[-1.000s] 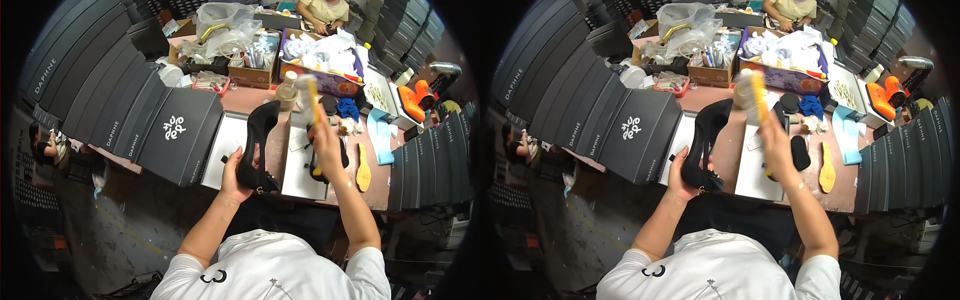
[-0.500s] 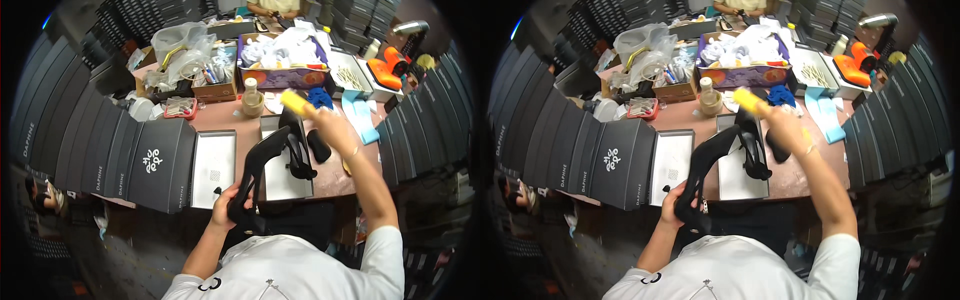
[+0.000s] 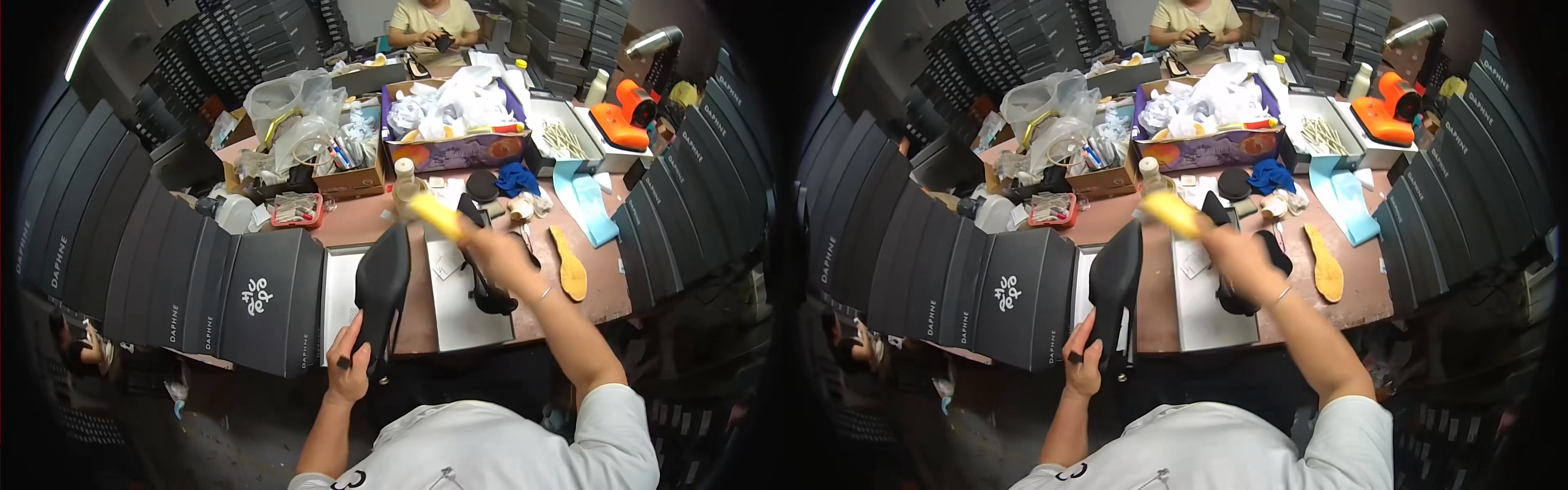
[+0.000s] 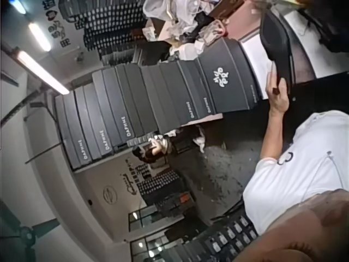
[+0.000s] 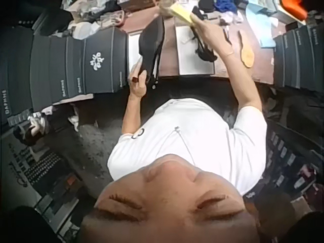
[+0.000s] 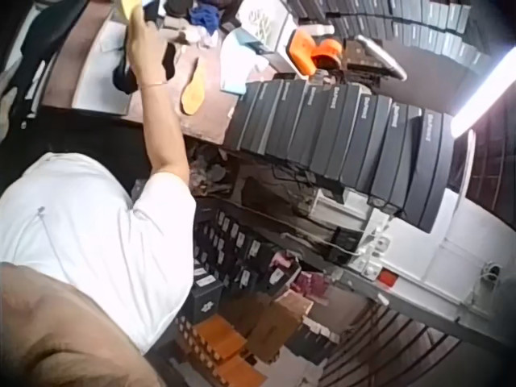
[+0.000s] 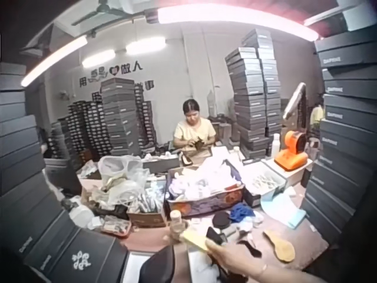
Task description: Cleaning a pair of black high heels with a brush and sponge, then packing them into a shoebox with tissue paper.
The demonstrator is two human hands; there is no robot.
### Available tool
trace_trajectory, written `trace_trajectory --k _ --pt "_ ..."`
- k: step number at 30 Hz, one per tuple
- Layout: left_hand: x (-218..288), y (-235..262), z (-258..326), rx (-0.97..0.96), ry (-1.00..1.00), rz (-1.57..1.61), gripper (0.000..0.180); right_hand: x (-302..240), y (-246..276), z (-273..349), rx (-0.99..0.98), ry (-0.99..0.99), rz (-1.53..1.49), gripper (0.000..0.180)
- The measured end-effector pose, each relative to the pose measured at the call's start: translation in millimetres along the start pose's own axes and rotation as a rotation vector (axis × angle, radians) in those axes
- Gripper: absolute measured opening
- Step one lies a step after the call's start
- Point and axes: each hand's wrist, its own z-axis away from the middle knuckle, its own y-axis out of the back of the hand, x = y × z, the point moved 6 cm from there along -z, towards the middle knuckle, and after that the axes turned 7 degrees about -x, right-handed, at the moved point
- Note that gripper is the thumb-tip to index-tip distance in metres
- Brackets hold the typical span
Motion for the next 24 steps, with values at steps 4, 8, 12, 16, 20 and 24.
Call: trace_trajectory --k 4,8,12,16,20,24 --pt "11 20 -1 -0.085 -0.187 -0.307 0.048 -30 35 2 0.031 0.108 -0.047 0.052" --pt "10 27 2 -0.142 -0.283 -0.39 0.048 52 8 -12 -0.366 -0.264 0.106 0.045" --pt "11 25 3 -0.191 -0.304 -0.467 0.048 -55 16 9 -0.164 0.338 0.052 0.046" --pt "12 33 5 -0.124 -0.334 -0.412 0.05 38 21 -10 -0.042 -0.068 0.084 0.042" --pt "-32 32 3 0.186 0.031 0.133 0.045 -80 28 -22 -0.009 0.223 -0.054 0.051" --pt "-67 -9 -32 0.353 0.346 0.977 0.053 -85 -4 -19 0.117 0.071 -0.277 0.054"
